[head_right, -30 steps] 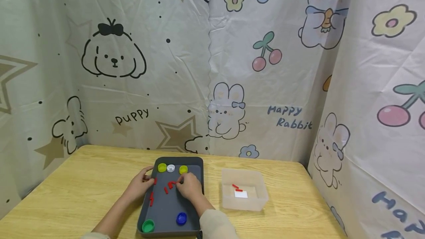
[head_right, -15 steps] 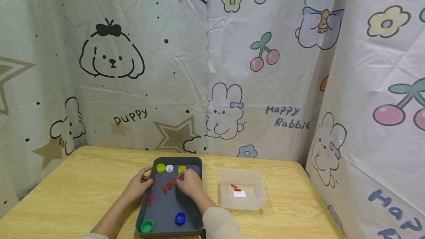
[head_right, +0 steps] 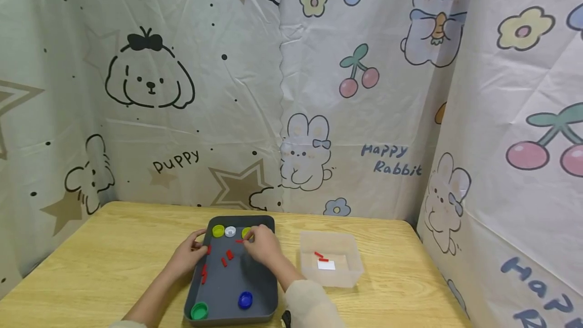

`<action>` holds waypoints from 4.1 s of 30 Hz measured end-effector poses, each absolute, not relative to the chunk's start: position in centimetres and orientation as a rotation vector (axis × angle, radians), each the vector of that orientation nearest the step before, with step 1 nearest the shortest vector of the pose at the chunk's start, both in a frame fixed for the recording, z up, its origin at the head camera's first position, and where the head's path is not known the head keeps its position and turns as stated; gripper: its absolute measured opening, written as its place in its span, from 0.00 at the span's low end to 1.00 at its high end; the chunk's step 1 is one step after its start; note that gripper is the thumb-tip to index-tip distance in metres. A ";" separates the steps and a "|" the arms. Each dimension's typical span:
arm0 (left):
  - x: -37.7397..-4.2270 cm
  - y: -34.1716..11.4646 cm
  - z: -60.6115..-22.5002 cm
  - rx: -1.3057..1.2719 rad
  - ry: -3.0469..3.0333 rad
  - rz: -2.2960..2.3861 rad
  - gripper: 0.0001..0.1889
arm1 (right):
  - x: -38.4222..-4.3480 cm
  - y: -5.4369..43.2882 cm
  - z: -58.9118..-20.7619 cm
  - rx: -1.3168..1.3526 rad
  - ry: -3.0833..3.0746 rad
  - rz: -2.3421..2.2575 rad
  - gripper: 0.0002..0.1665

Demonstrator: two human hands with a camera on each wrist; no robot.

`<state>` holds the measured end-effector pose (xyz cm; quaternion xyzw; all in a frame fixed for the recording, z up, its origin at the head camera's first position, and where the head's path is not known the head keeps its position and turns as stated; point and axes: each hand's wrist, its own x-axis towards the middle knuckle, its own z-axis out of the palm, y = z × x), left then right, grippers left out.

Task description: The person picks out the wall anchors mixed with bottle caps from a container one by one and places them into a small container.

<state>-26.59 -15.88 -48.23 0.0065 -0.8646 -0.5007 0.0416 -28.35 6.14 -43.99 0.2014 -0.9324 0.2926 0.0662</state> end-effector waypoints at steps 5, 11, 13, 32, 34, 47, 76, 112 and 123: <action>-26.5 -15.9 -48.1 0.013 -2.650 -1.531 0.28 | -28.3 6.3 -43.3 0.623 -2.807 0.878 0.04; -26.6 -15.9 -48.1 0.020 -2.648 -1.541 0.28 | -28.2 6.3 -42.7 0.652 -2.816 0.867 0.05; -26.6 -15.9 -48.2 0.023 -2.650 -1.549 0.29 | -28.1 6.4 -42.5 0.661 -2.815 0.870 0.05; -26.6 -15.8 -48.2 0.007 -2.653 -1.543 0.28 | -27.6 8.0 -41.0 0.725 -2.792 0.864 0.05; -26.5 -15.9 -48.2 0.002 -2.651 -1.540 0.28 | -27.6 8.1 -40.9 0.724 -2.793 0.868 0.05; -26.7 -15.9 -48.4 0.020 -2.658 -1.546 0.29 | -27.4 9.8 -40.3 0.733 -2.763 0.905 0.05; -26.8 -16.0 -48.3 0.009 -2.661 -1.533 0.28 | -27.0 14.6 -40.1 0.597 -2.749 0.924 0.04; -26.6 -15.9 -48.4 0.013 -2.647 -1.524 0.28 | -25.4 20.7 -40.5 0.404 -2.806 0.896 0.05; -26.4 -16.0 -48.1 0.025 -2.644 -1.525 0.28 | -25.0 22.2 -40.8 0.380 -2.817 0.861 0.05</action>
